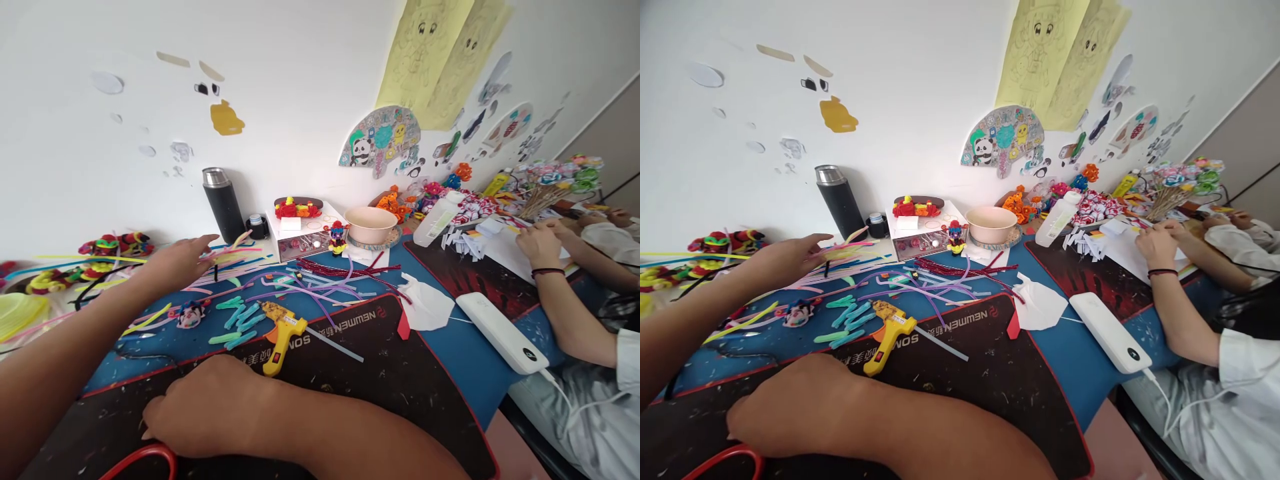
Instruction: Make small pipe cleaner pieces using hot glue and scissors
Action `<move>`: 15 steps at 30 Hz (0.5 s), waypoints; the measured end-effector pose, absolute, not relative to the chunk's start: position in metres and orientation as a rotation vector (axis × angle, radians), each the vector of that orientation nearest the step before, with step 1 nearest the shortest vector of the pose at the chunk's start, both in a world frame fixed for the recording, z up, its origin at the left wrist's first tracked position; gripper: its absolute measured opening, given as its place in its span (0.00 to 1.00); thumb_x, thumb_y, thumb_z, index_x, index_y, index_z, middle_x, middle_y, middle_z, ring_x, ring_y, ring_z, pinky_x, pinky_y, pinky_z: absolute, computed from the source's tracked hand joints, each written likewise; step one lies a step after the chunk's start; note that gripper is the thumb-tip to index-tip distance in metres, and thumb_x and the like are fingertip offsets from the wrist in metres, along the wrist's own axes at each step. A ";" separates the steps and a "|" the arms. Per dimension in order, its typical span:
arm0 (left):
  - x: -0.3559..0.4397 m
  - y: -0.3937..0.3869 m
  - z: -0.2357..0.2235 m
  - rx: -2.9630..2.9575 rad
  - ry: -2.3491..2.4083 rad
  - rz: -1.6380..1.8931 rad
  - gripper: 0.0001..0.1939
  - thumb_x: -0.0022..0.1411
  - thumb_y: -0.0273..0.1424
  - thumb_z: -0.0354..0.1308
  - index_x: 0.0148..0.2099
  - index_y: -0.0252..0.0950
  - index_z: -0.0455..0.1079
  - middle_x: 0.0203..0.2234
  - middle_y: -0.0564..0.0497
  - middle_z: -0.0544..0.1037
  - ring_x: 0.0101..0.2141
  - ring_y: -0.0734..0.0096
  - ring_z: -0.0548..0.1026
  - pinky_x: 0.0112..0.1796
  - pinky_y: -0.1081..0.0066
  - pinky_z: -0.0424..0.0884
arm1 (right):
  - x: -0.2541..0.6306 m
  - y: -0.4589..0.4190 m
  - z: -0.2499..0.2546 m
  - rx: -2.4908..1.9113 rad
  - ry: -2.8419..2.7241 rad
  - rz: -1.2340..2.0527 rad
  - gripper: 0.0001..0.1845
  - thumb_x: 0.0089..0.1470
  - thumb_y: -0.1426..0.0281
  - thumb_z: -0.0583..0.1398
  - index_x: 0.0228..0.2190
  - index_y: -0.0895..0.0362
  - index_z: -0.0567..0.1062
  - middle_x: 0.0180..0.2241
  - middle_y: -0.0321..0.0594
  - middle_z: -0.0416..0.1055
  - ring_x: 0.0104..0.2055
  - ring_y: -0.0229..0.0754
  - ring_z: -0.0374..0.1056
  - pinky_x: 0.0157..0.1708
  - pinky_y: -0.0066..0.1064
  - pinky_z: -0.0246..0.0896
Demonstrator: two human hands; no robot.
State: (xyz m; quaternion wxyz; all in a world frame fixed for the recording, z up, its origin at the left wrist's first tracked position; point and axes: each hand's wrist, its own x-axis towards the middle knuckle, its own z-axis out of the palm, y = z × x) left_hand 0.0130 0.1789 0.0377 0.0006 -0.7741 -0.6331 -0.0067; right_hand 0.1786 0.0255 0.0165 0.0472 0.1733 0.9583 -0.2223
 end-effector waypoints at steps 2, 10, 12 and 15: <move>0.019 0.175 0.035 -2.488 -1.851 -0.145 0.37 0.71 0.45 0.46 0.75 0.30 0.59 0.63 0.30 0.76 0.62 0.36 0.72 0.60 0.48 0.67 | 0.179 0.026 0.018 0.526 2.911 -0.693 0.21 0.74 0.71 0.48 0.47 0.57 0.81 0.47 0.47 0.83 0.48 0.56 0.80 0.35 0.49 0.78; 0.032 0.175 0.018 -2.739 -1.627 0.081 0.26 0.60 0.39 0.59 0.60 0.43 0.77 0.57 0.39 0.81 0.60 0.39 0.74 0.59 0.51 0.69 | 0.180 0.023 0.021 0.554 2.905 -0.709 0.20 0.75 0.66 0.49 0.47 0.58 0.81 0.48 0.48 0.83 0.48 0.56 0.80 0.35 0.48 0.77; 0.029 0.179 0.010 -2.727 -1.655 0.123 0.23 0.63 0.38 0.56 0.59 0.42 0.77 0.56 0.39 0.80 0.57 0.42 0.76 0.56 0.53 0.71 | 0.180 0.022 0.017 0.565 2.917 -0.702 0.20 0.75 0.68 0.50 0.46 0.58 0.81 0.48 0.48 0.83 0.47 0.56 0.80 0.34 0.49 0.77; 0.024 0.185 0.002 -2.667 -1.677 0.137 0.19 0.66 0.35 0.52 0.54 0.42 0.78 0.52 0.39 0.82 0.53 0.45 0.79 0.50 0.57 0.74 | 0.180 0.022 0.014 0.564 2.938 -0.713 0.19 0.74 0.69 0.50 0.45 0.58 0.81 0.47 0.48 0.83 0.46 0.56 0.80 0.33 0.48 0.77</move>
